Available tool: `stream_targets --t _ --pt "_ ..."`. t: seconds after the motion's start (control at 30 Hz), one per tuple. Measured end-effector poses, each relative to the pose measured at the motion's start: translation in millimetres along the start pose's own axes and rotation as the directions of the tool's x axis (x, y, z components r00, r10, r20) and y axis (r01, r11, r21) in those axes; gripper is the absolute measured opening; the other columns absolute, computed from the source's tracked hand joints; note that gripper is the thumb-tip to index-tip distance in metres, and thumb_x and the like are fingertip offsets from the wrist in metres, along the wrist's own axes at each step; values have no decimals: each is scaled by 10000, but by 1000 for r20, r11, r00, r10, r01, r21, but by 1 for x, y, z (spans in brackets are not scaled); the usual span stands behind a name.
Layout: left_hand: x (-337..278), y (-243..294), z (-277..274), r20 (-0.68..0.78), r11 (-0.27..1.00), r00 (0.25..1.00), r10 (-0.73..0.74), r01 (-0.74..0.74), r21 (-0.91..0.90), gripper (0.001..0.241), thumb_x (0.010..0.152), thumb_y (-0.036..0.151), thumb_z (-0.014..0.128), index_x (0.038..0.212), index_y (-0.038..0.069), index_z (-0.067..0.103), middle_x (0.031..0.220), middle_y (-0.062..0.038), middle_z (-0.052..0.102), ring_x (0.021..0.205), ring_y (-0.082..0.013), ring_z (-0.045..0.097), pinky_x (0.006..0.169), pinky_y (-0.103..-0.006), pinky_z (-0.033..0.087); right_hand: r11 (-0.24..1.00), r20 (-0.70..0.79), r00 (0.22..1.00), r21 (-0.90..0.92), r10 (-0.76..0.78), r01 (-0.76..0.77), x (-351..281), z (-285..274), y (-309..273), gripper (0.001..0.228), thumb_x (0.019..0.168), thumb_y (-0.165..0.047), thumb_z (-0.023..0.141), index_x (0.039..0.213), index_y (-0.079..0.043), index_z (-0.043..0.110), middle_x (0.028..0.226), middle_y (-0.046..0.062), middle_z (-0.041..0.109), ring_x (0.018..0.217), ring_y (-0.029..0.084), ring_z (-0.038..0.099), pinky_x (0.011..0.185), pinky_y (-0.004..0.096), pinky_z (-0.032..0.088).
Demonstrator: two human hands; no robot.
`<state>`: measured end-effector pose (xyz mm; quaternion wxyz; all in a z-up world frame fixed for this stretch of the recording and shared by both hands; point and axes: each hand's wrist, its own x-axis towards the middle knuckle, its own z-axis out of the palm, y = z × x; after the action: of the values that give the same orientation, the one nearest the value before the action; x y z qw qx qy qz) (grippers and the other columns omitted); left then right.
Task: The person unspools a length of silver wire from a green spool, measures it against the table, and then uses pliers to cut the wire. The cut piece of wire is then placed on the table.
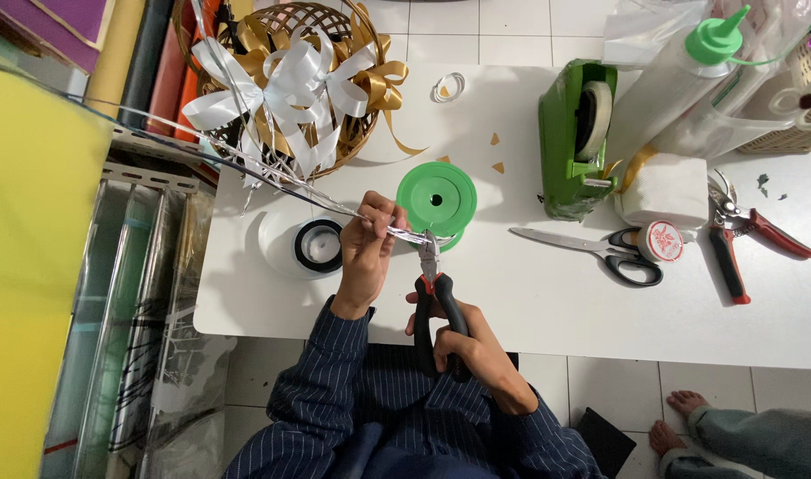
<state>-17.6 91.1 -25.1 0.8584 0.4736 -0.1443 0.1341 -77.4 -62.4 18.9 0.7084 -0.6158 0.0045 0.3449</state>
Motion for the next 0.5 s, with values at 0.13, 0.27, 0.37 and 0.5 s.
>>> stream_targets --t 0.13,0.27,0.37,0.5 --pt "-1 -1 -1 6 1000 1000 16 -16 21 208 940 168 406 734 136 410 862 -22 345 787 -163 452 732 -292 387 999 22 999 -24 -27 28 2 -2 6 237 497 -19 434 647 69 594 970 132 648 586 218 540 343 235 395" --pt "-1 0 -1 10 1000 1000 18 -19 22 225 940 215 413 729 137 407 850 -19 339 785 -158 446 722 -281 379 1000 12 1000 15 14 -14 1 -2 9 567 518 -4 412 1065 19 560 790 102 637 364 135 384 365 230 340" --pt "-3 0 0 -9 1000 1000 6 -6 14 221 941 177 404 725 129 401 848 -25 338 792 -166 451 718 -280 391 988 34 995 -113 -99 102 4 -5 11 481 471 -99 432 925 -14 567 746 65 622 721 163 526 695 267 350" --pt "-5 -1 2 -22 1000 1000 0 0 8 217 942 164 402 729 125 413 857 -29 351 826 -171 473 754 -271 409 995 28 994 18 -101 101 9 1 24 506 440 -69 428 940 -13 482 791 101 603 805 197 510 670 273 373"
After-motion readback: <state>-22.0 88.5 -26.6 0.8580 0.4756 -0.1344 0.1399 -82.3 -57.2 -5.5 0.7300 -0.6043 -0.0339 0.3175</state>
